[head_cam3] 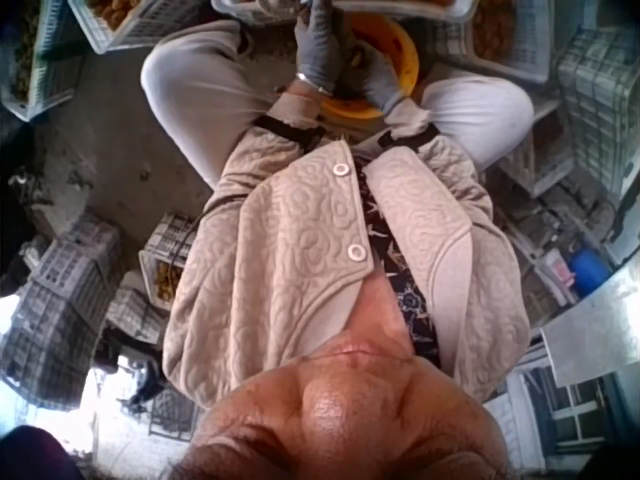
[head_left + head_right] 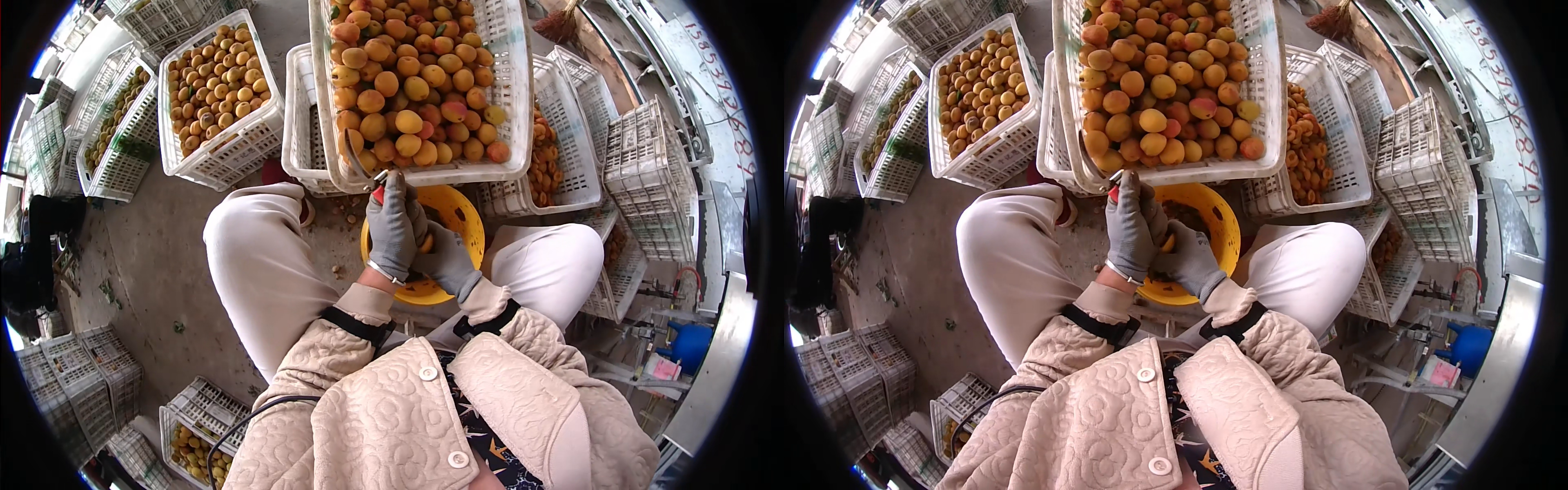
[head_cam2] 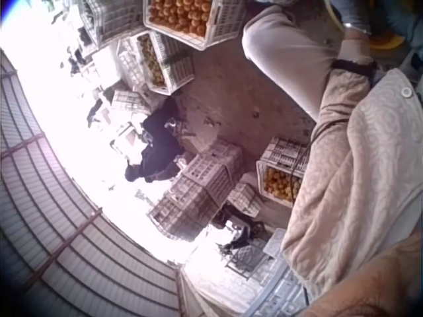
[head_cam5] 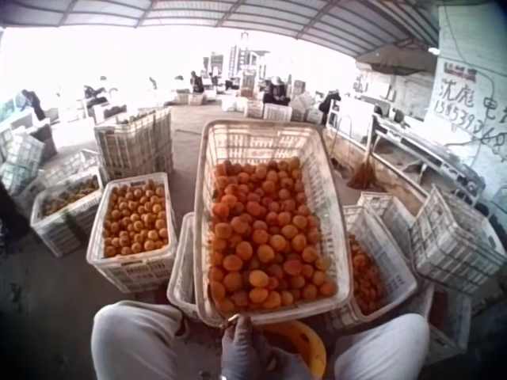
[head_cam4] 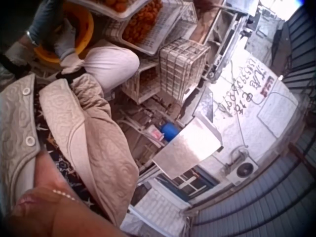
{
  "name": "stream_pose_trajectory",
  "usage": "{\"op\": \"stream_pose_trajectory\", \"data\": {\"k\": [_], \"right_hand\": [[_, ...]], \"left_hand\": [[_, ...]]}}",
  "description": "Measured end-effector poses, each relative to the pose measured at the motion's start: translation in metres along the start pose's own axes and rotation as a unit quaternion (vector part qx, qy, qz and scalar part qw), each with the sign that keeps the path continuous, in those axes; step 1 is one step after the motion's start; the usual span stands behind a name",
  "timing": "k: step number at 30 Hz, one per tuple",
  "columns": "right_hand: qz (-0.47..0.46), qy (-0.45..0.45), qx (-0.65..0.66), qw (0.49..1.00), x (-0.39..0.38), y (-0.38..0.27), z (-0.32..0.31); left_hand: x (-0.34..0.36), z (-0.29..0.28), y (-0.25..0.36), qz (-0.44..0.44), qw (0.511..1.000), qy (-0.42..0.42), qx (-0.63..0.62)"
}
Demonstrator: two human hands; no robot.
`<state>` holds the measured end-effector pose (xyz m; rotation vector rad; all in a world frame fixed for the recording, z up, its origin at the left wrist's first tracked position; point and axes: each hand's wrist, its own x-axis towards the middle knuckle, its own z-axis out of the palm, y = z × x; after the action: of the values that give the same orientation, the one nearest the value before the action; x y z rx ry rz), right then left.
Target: The person sits on the ground surrounded by crates of apricots and uses a small knife to peel the skin off individual fruits. They hold the fruit in one hand and the knife in the other, scraping the skin into a yellow bowl placed between their legs.
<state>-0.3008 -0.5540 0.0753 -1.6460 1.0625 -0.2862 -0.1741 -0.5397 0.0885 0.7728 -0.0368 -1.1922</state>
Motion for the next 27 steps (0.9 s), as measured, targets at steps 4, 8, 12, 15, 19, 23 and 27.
{"op": "stream_pose_trajectory", "data": {"k": [4,8,12,15,19,23,27], "right_hand": [[0.035,0.025,-0.118,0.992,0.000,0.011,0.002],[0.007,0.052,-0.090,0.995,-0.008,0.037,0.001],[0.027,0.076,-0.032,0.996,-0.014,0.001,-0.018],[0.012,0.108,0.003,0.994,-0.008,0.015,-0.027],[-0.012,0.102,-0.042,0.994,-0.006,0.012,-0.029],[0.022,0.059,0.123,0.990,-0.009,0.014,-0.044],[0.120,-0.072,0.222,0.965,-0.025,-0.047,-0.084]], "left_hand": [[-0.002,0.002,-0.022,-0.002,0.996,-0.042,0.084],[0.015,-0.023,-0.044,0.180,0.901,-0.176,0.353],[0.020,-0.038,-0.045,0.095,0.934,-0.098,0.332],[0.014,-0.029,-0.032,0.008,0.926,-0.074,0.369],[0.012,-0.050,-0.043,-0.109,0.913,-0.185,0.346],[0.001,-0.028,-0.026,-0.195,0.952,-0.160,0.172],[0.009,-0.049,-0.009,-0.220,0.943,-0.155,0.193]]}}
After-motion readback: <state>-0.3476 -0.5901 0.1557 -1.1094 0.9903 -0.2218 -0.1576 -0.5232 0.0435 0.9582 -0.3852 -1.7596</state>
